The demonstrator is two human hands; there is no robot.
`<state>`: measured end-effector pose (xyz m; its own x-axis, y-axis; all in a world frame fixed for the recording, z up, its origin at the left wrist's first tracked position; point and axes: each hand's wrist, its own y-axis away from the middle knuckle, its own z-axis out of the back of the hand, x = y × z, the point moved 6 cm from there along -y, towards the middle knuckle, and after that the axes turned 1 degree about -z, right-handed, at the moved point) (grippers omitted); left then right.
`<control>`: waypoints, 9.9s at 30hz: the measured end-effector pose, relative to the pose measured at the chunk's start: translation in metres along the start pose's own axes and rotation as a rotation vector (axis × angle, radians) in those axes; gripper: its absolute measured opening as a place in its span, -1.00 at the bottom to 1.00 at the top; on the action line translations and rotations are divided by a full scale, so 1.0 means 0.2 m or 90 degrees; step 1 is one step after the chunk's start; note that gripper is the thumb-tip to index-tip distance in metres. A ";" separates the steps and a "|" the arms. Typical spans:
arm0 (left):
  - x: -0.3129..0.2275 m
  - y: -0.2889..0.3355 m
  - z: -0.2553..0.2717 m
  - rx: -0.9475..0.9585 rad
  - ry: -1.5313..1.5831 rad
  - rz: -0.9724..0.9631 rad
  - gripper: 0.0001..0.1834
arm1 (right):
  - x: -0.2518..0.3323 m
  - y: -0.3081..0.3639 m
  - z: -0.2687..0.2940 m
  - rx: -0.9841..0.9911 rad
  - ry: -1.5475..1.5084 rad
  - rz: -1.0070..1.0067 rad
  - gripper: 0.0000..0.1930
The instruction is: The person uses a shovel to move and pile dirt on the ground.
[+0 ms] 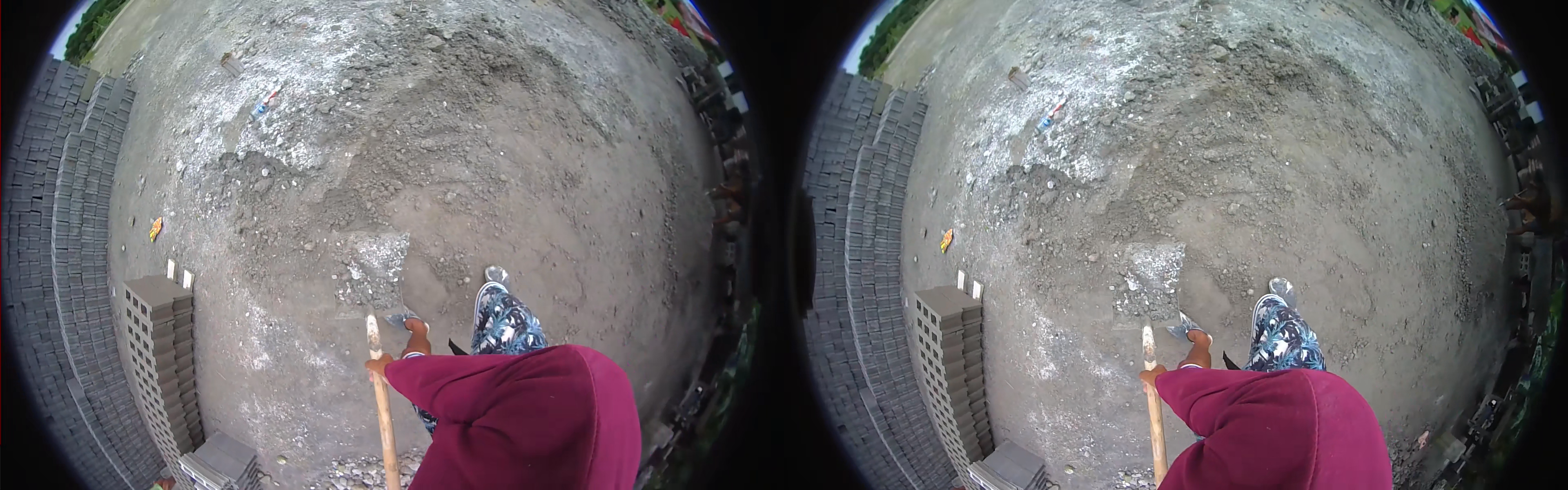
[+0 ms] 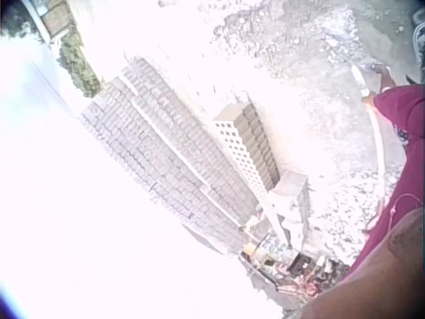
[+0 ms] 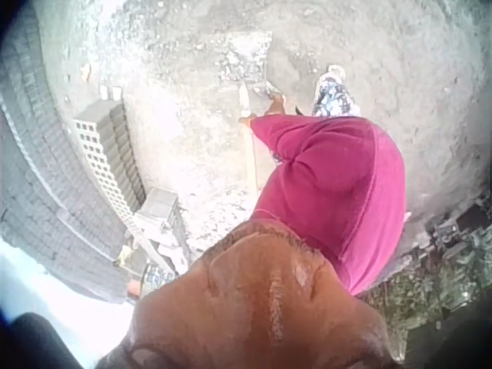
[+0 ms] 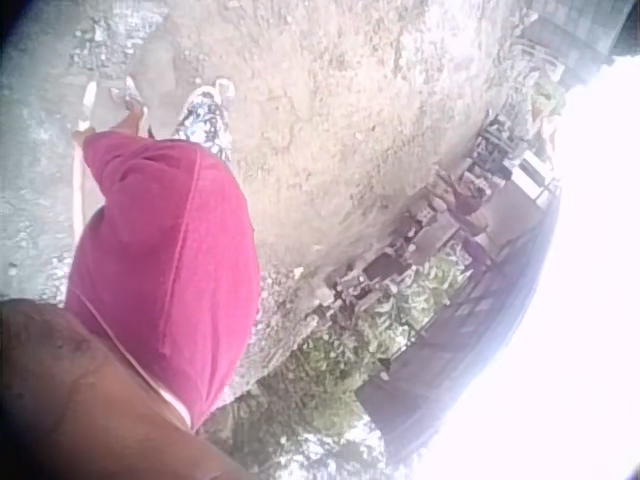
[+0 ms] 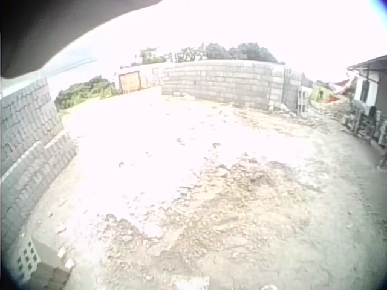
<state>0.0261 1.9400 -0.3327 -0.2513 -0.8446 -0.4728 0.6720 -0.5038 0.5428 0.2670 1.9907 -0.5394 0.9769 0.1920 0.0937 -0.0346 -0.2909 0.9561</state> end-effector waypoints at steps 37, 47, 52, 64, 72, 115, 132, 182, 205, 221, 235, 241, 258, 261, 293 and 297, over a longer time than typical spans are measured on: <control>1.55 3.85 -0.97 1.248 -0.618 -0.240 -0.65 | 0.41 1.67 4.44 -0.481 -0.814 0.309 -0.68; 0.58 3.11 -0.48 0.980 -0.330 -0.437 -0.69 | 0.85 1.38 3.04 -0.197 -0.426 0.223 -0.68; 0.79 2.68 -0.17 0.882 -0.062 -0.180 -0.79 | 0.85 1.39 2.81 -0.131 -0.211 0.198 -0.63; 0.66 2.89 -0.06 0.824 -0.059 -0.306 -0.77 | 0.87 1.46 2.59 -0.027 -0.134 0.153 -0.56; 0.75 3.33 -0.53 0.781 -0.453 -1.119 -0.58 | 0.84 1.56 3.01 0.141 -0.042 0.150 -0.59; 1.28 4.32 -0.45 1.344 -0.812 -1.314 -0.37 | -0.66 1.80 4.21 -0.493 -0.283 0.195 -0.71; 1.65 5.17 -0.69 1.249 -0.893 -1.170 -0.44 | 0.57 1.91 5.32 -0.374 -0.068 0.232 -0.69; -0.40 2.50 -1.56 0.837 0.398 0.137 -0.63 | 2.22 0.82 1.30 0.055 -0.229 0.235 -0.63; -0.80 3.56 -1.97 1.054 0.238 -0.079 -0.81 | 3.14 1.05 1.48 0.361 -0.372 0.257 -0.80; -0.66 2.72 -2.05 0.920 -0.107 -0.378 -0.74 | 2.68 0.46 1.24 0.368 -0.539 0.232 -0.89; 0.03 2.33 -2.00 0.719 0.130 0.049 -0.60 | 2.29 0.19 1.56 0.268 -0.383 0.120 -0.78; -0.29 2.59 -1.94 0.720 0.125 -0.030 -0.39 | 2.52 0.43 1.43 0.293 -0.443 0.094 -0.74; -1.35 3.33 -2.17 0.931 0.314 -0.062 -0.71 | 3.33 0.87 1.01 0.306 -0.513 0.200 -0.84; -1.46 3.38 -2.24 1.011 0.381 -0.065 -0.69 | 3.53 0.86 0.96 0.270 -0.507 0.241 -0.84; -0.83 3.07 -2.00 1.024 0.059 -0.314 -0.54 | 2.79 0.66 1.31 0.315 -0.458 0.175 -0.85; -0.92 3.18 -2.28 1.091 0.198 -0.173 -0.56 | 3.09 0.52 1.37 0.278 -0.391 0.176 -0.84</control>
<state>0.8174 1.8584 -0.2169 0.0458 -0.7525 -0.6570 -0.8346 -0.3903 0.3888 0.9259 1.8215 -0.4583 0.8909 -0.4537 0.0204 -0.3307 -0.6173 0.7139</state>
